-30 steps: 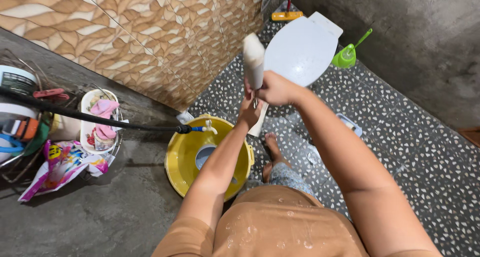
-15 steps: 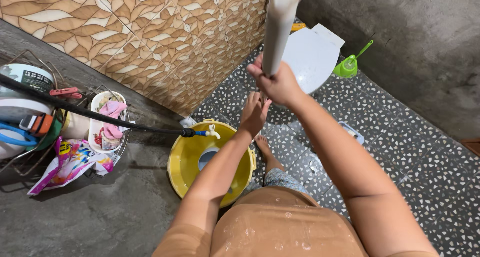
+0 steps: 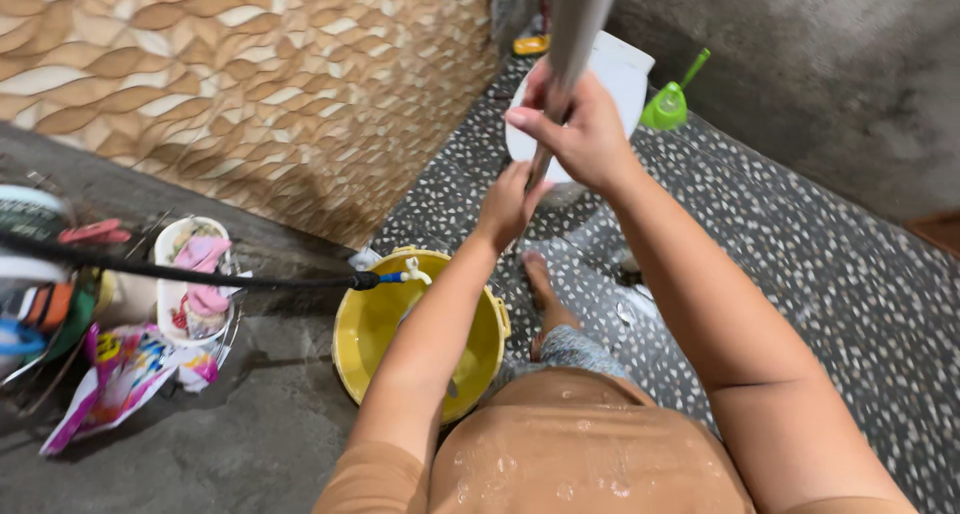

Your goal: The person assembles a spray mop by connecting the handle segments and attaching a cleaning pad.

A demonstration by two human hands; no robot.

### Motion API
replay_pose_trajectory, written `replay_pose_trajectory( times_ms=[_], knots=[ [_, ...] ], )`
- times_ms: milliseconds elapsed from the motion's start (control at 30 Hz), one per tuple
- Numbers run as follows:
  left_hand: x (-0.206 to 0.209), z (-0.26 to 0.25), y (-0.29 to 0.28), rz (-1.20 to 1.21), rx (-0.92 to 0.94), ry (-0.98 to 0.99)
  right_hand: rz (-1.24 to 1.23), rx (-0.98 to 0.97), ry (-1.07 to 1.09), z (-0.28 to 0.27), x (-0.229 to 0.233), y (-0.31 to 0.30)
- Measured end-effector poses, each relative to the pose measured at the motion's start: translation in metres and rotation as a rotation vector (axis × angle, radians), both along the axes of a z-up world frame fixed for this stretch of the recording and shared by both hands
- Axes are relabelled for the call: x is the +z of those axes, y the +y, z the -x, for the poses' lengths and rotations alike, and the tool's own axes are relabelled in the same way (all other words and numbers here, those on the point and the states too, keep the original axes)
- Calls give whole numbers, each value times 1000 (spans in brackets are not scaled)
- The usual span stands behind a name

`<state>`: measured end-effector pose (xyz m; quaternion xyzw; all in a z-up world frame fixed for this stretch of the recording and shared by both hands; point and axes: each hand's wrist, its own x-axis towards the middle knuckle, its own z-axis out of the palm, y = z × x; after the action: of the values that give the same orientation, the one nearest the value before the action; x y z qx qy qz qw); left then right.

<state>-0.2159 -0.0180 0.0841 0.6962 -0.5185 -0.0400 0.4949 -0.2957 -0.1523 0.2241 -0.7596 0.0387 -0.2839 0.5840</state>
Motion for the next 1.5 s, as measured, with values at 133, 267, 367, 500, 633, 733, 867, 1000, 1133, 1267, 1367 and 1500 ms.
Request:
replay_pose_trajectory(
  times_ms=[133, 267, 367, 500, 633, 733, 867, 1000, 1133, 1267, 1367, 1500],
  knots=[
    [43, 27, -59, 68, -8, 17, 120, -264, -71, 52, -18, -16],
    [101, 68, -103, 129, -123, -23, 122, -339, -173, 101, 21, -50],
    [146, 98, -144, 269, -235, -64, 100, -351, -312, 138, 72, -75],
    [186, 144, -196, 393, -408, 47, 218, -513, -291, 179, 126, -105],
    [198, 194, -233, 489, -517, 98, 205, -571, -342, 226, 140, -126],
    [199, 226, -246, 486, -478, 47, 162, -558, -417, 257, 140, -141],
    [211, 262, -262, 525, -483, 31, 197, -558, -440, 298, 150, -155],
    [231, 292, -275, 545, -510, 20, 183, -563, -477, 328, 167, -165],
    [238, 320, -283, 536, -528, 12, 189, -571, -475, 355, 173, -173],
    [232, 345, -288, 517, -556, 39, 217, -585, -456, 382, 161, -185],
    [218, 358, -285, 467, -578, 73, 188, -563, -448, 395, 139, -194],
    [199, 367, -280, 421, -544, 69, 231, -584, -383, 406, 108, -194]
  ],
)
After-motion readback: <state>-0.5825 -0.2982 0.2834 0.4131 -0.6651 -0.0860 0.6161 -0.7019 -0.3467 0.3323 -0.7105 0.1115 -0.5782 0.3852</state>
